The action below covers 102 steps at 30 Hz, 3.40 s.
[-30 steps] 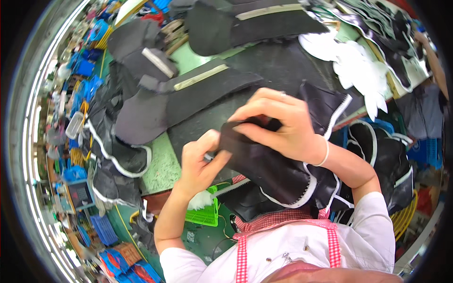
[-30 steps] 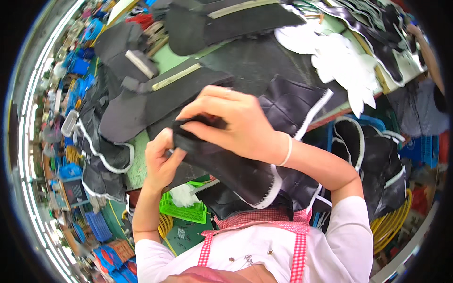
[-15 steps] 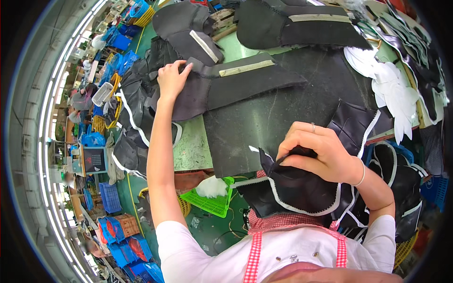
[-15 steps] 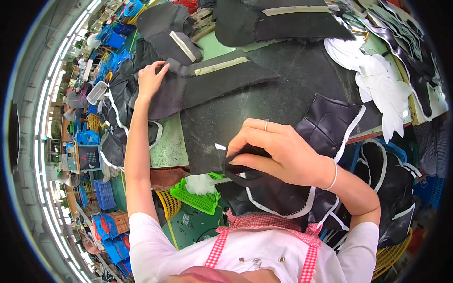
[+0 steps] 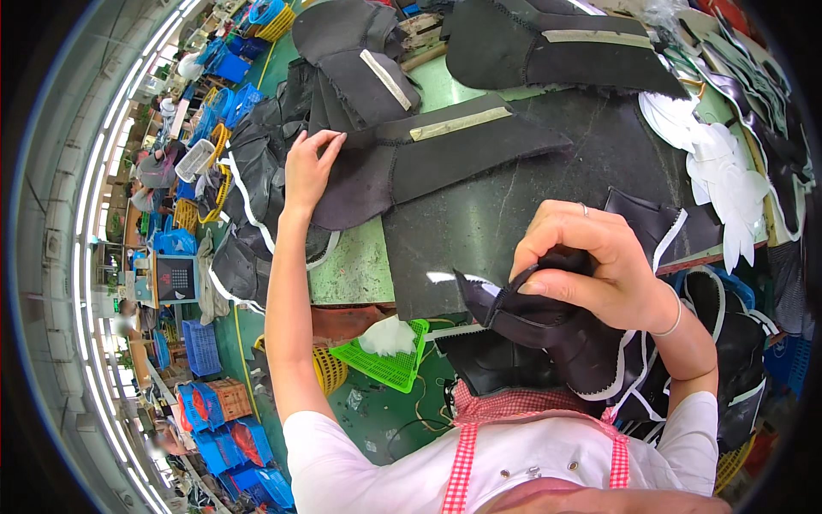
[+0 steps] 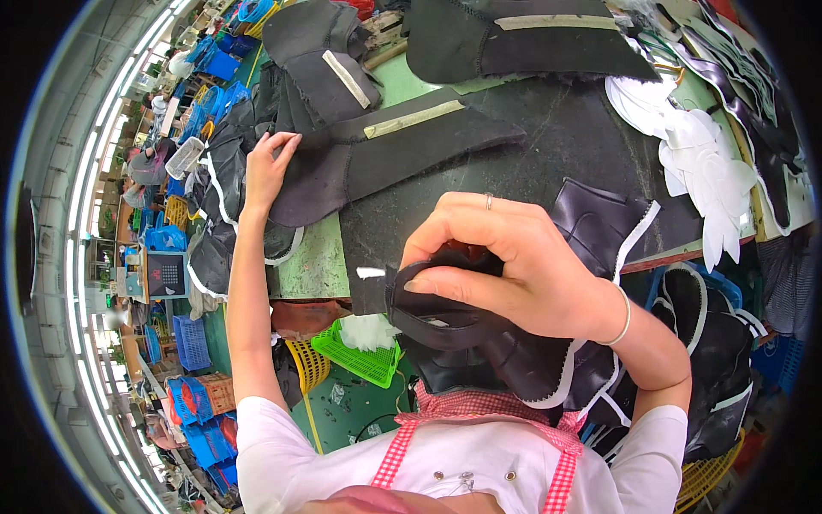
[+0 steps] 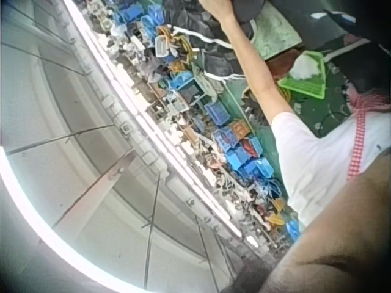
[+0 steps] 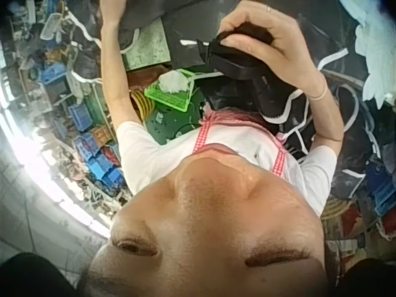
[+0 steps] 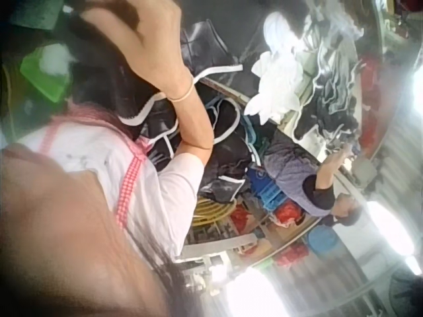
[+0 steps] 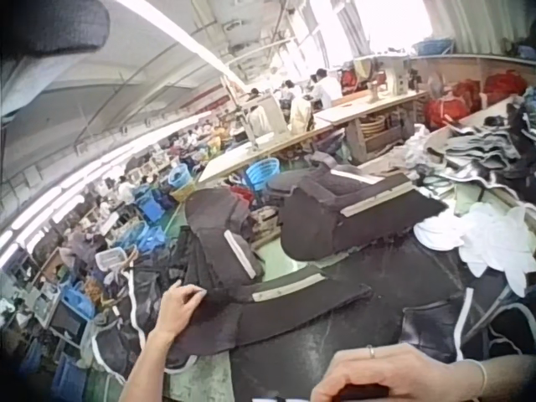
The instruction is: Manually aligning and assembling upper components of a shoe.
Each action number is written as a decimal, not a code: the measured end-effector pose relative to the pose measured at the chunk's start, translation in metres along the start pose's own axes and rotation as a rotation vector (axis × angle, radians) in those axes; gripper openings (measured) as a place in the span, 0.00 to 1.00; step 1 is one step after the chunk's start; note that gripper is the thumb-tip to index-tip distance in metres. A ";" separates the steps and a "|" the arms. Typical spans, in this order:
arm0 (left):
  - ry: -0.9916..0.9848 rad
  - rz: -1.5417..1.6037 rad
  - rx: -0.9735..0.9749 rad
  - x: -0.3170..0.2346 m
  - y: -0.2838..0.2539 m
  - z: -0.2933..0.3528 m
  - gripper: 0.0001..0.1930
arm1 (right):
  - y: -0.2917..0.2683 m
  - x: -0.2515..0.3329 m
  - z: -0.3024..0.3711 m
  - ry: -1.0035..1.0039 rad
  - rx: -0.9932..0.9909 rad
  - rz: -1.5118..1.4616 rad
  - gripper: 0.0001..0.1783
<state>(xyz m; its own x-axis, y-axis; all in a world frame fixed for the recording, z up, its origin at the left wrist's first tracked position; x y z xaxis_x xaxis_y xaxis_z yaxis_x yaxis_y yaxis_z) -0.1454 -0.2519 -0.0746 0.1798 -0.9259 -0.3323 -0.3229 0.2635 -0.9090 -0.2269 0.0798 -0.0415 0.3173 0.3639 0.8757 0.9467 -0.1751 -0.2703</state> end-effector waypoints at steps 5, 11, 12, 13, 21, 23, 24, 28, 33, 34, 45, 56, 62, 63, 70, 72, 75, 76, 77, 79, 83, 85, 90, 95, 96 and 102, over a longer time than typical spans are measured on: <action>-0.149 0.564 -0.104 -0.081 -0.017 0.015 0.06 | 0.004 0.007 -0.008 0.009 0.011 -0.052 0.08; -0.086 0.909 0.034 -0.175 0.009 0.033 0.04 | -0.008 0.009 -0.022 0.093 -0.183 0.042 0.09; -0.074 0.957 0.054 -0.181 0.011 0.034 0.03 | -0.012 0.003 -0.021 0.085 -0.236 0.049 0.09; -0.060 1.005 0.075 -0.186 0.013 0.034 0.03 | -0.017 0.001 -0.019 0.073 -0.282 0.084 0.09; -0.076 1.071 0.080 -0.198 0.017 0.036 0.08 | -0.019 -0.018 -0.003 0.164 -0.364 -0.079 0.09; -0.061 1.044 0.066 -0.201 0.017 0.036 0.08 | -0.021 -0.011 -0.001 0.134 -0.358 -0.023 0.09; -0.045 1.018 0.053 -0.204 0.016 0.035 0.08 | -0.021 -0.005 0.001 0.105 -0.353 0.033 0.08; -0.050 0.972 0.064 -0.208 0.018 0.036 0.08 | -0.018 -0.014 0.001 0.139 -0.399 -0.069 0.08; -0.039 0.956 0.052 -0.211 0.015 0.033 0.10 | -0.020 -0.018 0.001 0.153 -0.442 -0.087 0.08; -0.040 0.957 0.051 -0.209 0.014 0.033 0.10 | -0.021 -0.018 0.000 0.153 -0.441 -0.086 0.08; -0.058 1.172 0.173 -0.198 0.029 0.040 0.12 | -0.017 -0.023 -0.004 0.186 -0.410 -0.185 0.07; -0.022 1.032 0.097 -0.200 0.015 0.054 0.05 | -0.016 -0.004 0.003 0.079 -0.219 0.126 0.17; -0.049 0.814 -0.023 -0.193 0.005 0.058 0.05 | -0.014 0.000 0.000 -0.026 -0.131 0.129 0.15; -0.049 0.781 -0.083 -0.191 0.000 0.060 0.06 | -0.015 -0.002 0.002 0.018 -0.156 0.139 0.15; -0.055 0.972 -0.029 -0.195 0.006 0.054 0.07 | -0.018 0.004 0.007 -0.012 -0.245 0.228 0.15; -0.042 0.923 0.166 -0.204 0.013 0.050 0.07 | -0.015 0.008 0.006 -0.041 -0.221 0.279 0.14; 0.108 0.816 0.323 -0.218 0.021 0.048 0.09 | -0.011 0.013 0.008 -0.121 -0.210 0.308 0.14; 0.139 0.824 0.367 -0.223 0.019 0.049 0.08 | -0.010 0.008 0.008 -0.101 -0.140 0.231 0.14; 0.161 0.831 0.410 -0.226 0.019 0.052 0.08 | -0.014 0.008 0.009 -0.097 -0.136 0.222 0.14; 0.153 0.854 0.301 -0.214 0.012 0.054 0.08 | -0.008 -0.010 0.007 0.109 0.059 0.393 0.16; 0.255 0.775 0.270 -0.216 0.001 0.053 0.09 | -0.008 -0.010 0.014 0.027 0.057 0.288 0.18; 0.267 0.767 0.268 -0.217 -0.001 0.054 0.09 | -0.008 -0.008 0.017 0.029 0.042 0.269 0.18; 0.355 0.745 0.321 -0.226 -0.001 0.054 0.09 | -0.011 0.004 0.022 -0.056 -0.026 0.400 0.16; 0.393 0.889 0.299 -0.221 0.004 0.057 0.09 | -0.007 0.004 0.020 -0.064 -0.009 0.361 0.17; 0.375 0.911 0.301 -0.217 0.003 0.057 0.10 | -0.006 0.005 0.019 -0.060 0.003 0.363 0.16; 0.264 0.425 0.655 -0.248 0.017 0.036 0.12 | 0.000 0.000 0.017 0.094 0.088 0.264 0.17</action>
<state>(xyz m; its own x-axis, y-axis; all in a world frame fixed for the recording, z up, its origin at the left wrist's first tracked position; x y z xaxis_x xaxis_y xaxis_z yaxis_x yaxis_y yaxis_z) -0.1626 -0.0077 -0.0167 -0.0862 -0.7235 -0.6850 0.3078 0.6346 -0.7090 -0.2263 0.0952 -0.0483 0.5504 0.2295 0.8027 0.8347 -0.1709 -0.5235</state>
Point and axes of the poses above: each hand's wrist, its own z-axis away from the middle knuckle, its own y-axis out of the palm, x = y × z, the point moved 9 cm from there along -z, towards the middle knuckle, and after that the axes turned 11 degrees about x, right-handed, at the moved point
